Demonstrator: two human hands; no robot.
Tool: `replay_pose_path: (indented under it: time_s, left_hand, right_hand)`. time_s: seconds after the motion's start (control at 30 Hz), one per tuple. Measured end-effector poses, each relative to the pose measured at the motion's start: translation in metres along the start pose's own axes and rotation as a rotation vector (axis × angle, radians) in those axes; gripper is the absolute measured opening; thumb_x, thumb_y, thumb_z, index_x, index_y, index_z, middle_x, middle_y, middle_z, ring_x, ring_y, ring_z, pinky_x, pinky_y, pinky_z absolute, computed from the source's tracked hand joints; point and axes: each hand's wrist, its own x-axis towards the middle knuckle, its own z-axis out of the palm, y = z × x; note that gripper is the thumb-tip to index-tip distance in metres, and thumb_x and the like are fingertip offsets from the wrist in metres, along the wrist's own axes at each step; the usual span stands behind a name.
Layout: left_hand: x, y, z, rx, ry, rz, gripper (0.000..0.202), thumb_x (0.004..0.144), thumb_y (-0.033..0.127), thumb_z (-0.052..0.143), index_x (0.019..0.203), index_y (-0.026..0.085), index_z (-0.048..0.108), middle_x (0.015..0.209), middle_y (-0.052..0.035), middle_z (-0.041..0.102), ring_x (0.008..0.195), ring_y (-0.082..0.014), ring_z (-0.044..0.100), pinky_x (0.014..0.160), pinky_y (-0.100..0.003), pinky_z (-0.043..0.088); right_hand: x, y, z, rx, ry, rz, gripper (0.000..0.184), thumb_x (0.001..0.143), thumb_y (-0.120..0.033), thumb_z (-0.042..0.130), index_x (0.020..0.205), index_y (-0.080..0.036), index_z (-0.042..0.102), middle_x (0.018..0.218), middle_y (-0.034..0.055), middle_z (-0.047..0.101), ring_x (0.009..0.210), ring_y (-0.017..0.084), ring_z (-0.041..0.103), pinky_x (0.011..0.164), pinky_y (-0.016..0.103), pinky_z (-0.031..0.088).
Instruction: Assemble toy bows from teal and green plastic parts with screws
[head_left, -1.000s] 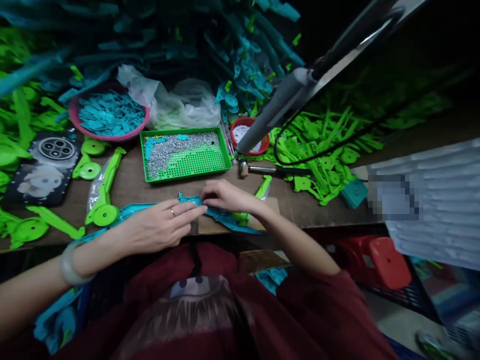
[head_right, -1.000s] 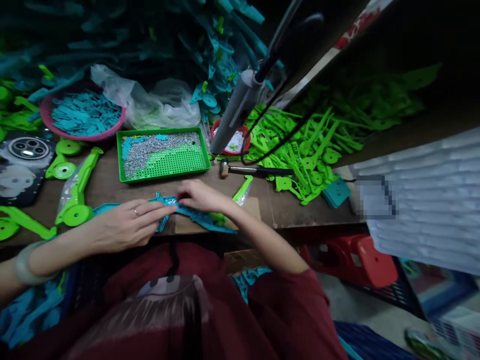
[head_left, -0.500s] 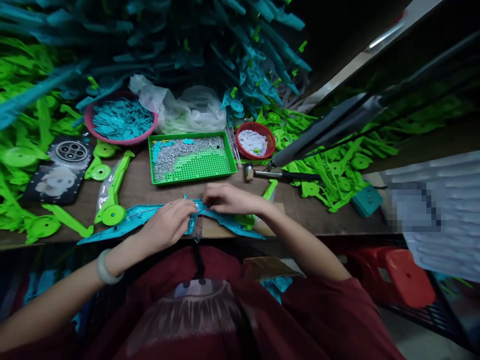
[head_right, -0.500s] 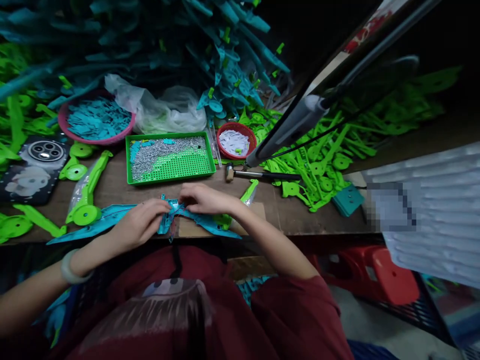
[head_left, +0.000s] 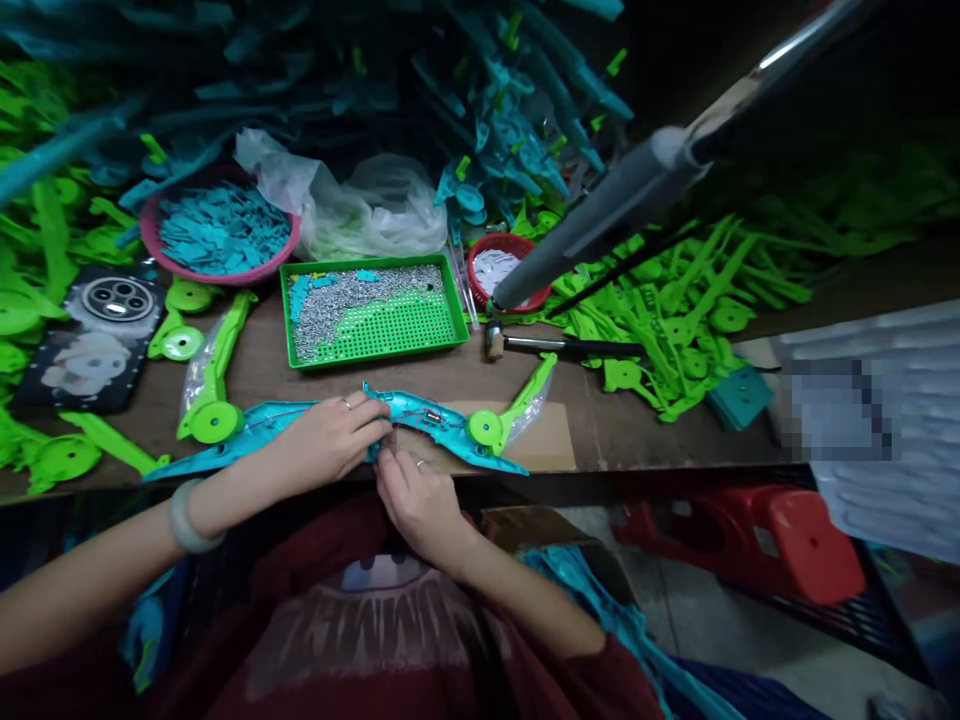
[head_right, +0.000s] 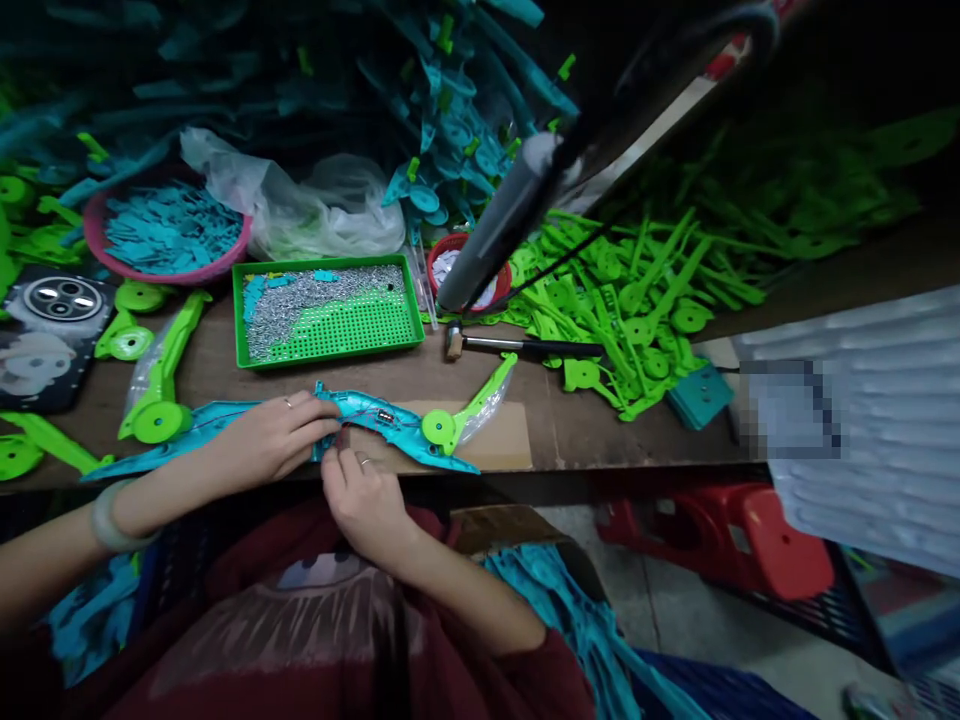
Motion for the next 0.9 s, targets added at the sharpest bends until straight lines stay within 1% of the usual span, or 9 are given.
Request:
replay_pose_path:
  time_s: [0.13,0.2,0.27,0.33,0.47,0.6,0.73,0.83,0.9]
  left_hand:
    - [0.012,-0.004,-0.015,-0.095,-0.035,0.043,0.041,0.090,0.011,0.050,0.132,0.014,0.053,0.136,-0.0173,0.053,0.116,-0.0289,0.055,0.095,-0.045,0.051]
    - [0.020,-0.008,-0.016,-0.161,-0.064,0.053,0.040,0.091,0.016,0.054,0.131,0.015,0.054,0.141,-0.0169,0.050,0.121,-0.0291,0.053,0.097,-0.044,0.050]
    - [0.024,-0.013,-0.011,-0.190,-0.046,0.018,0.027,0.093,0.017,0.052,0.118,0.013,0.061,0.131,-0.0156,0.059,0.112,-0.0263,0.057,0.093,-0.041,0.051]
    - [0.023,-0.016,-0.004,-0.224,0.036,-0.047,0.020,0.098,0.019,0.048,0.105,0.013,0.066,0.112,-0.0125,0.067,0.098,-0.0220,0.061,0.086,-0.036,0.052]
    - [0.011,-0.011,0.007,-0.426,0.266,-0.290,0.017,0.099,0.023,0.051,0.100,0.015,0.067,0.089,-0.0045,0.069,0.081,-0.0153,0.064,0.074,-0.026,0.050]
    - [0.005,0.002,0.006,-0.512,0.290,-0.506,0.013,0.097,0.021,0.053,0.102,0.016,0.065,0.090,-0.0032,0.068,0.081,-0.0154,0.064,0.074,-0.026,0.049]
    - [0.008,0.006,0.004,-0.398,0.206,-0.482,0.018,0.095,0.020,0.050,0.104,0.015,0.064,0.092,-0.0065,0.061,0.085,-0.0197,0.060,0.075,-0.031,0.050]
    - [0.008,0.005,0.004,-0.338,0.263,-0.497,0.016,0.097,0.019,0.049,0.098,0.015,0.064,0.105,-0.0098,0.060,0.099,-0.0221,0.059,0.085,-0.035,0.050]
    - [0.005,0.007,0.005,-0.367,0.335,-0.504,0.014,0.098,0.016,0.049,0.102,0.016,0.062,0.106,-0.0081,0.063,0.101,-0.0196,0.061,0.088,-0.032,0.049]
  right_hand:
    - [0.009,0.023,-0.029,-0.012,0.096,-0.256,0.029,0.094,-0.010,0.046,0.118,-0.010,0.061,0.088,0.0125,0.068,0.081,0.022,0.064,0.066,0.032,0.050]
    - [0.020,0.039,-0.045,0.075,0.083,-0.293,0.028,0.096,-0.011,0.042,0.117,-0.011,0.061,0.097,0.0137,0.066,0.088,0.023,0.062,0.071,0.033,0.051]
    - [0.036,0.056,-0.058,0.208,0.019,-0.276,0.027,0.097,-0.012,0.039,0.112,-0.014,0.061,0.098,0.0116,0.063,0.088,0.020,0.059,0.071,0.030,0.052]
    - [0.053,0.073,-0.066,0.353,-0.041,-0.275,0.024,0.097,-0.013,0.040,0.107,-0.016,0.062,0.097,0.0089,0.059,0.088,0.017,0.057,0.074,0.028,0.052]
    - [0.085,0.104,-0.069,0.628,-0.139,-0.341,0.019,0.091,-0.008,0.050,0.098,-0.016,0.065,0.105,0.0085,0.054,0.098,0.015,0.057,0.084,0.029,0.051]
    - [0.112,0.118,-0.066,0.815,-0.245,-0.418,0.015,0.087,-0.008,0.056,0.090,-0.017,0.068,0.103,0.0070,0.057,0.098,0.016,0.059,0.085,0.031,0.050]
    - [0.135,0.116,-0.067,0.901,-0.352,-0.482,0.012,0.086,-0.009,0.058,0.086,-0.016,0.068,0.100,0.0055,0.061,0.093,0.015,0.060,0.084,0.031,0.049]
    - [0.146,0.116,-0.068,0.938,-0.401,-0.517,0.009,0.088,-0.015,0.061,0.081,-0.015,0.067,0.097,0.0049,0.061,0.089,0.014,0.059,0.083,0.030,0.048]
    - [0.149,0.118,-0.067,0.948,-0.407,-0.504,0.011,0.089,-0.020,0.061,0.080,-0.015,0.065,0.093,0.0039,0.061,0.086,0.013,0.058,0.081,0.029,0.047]
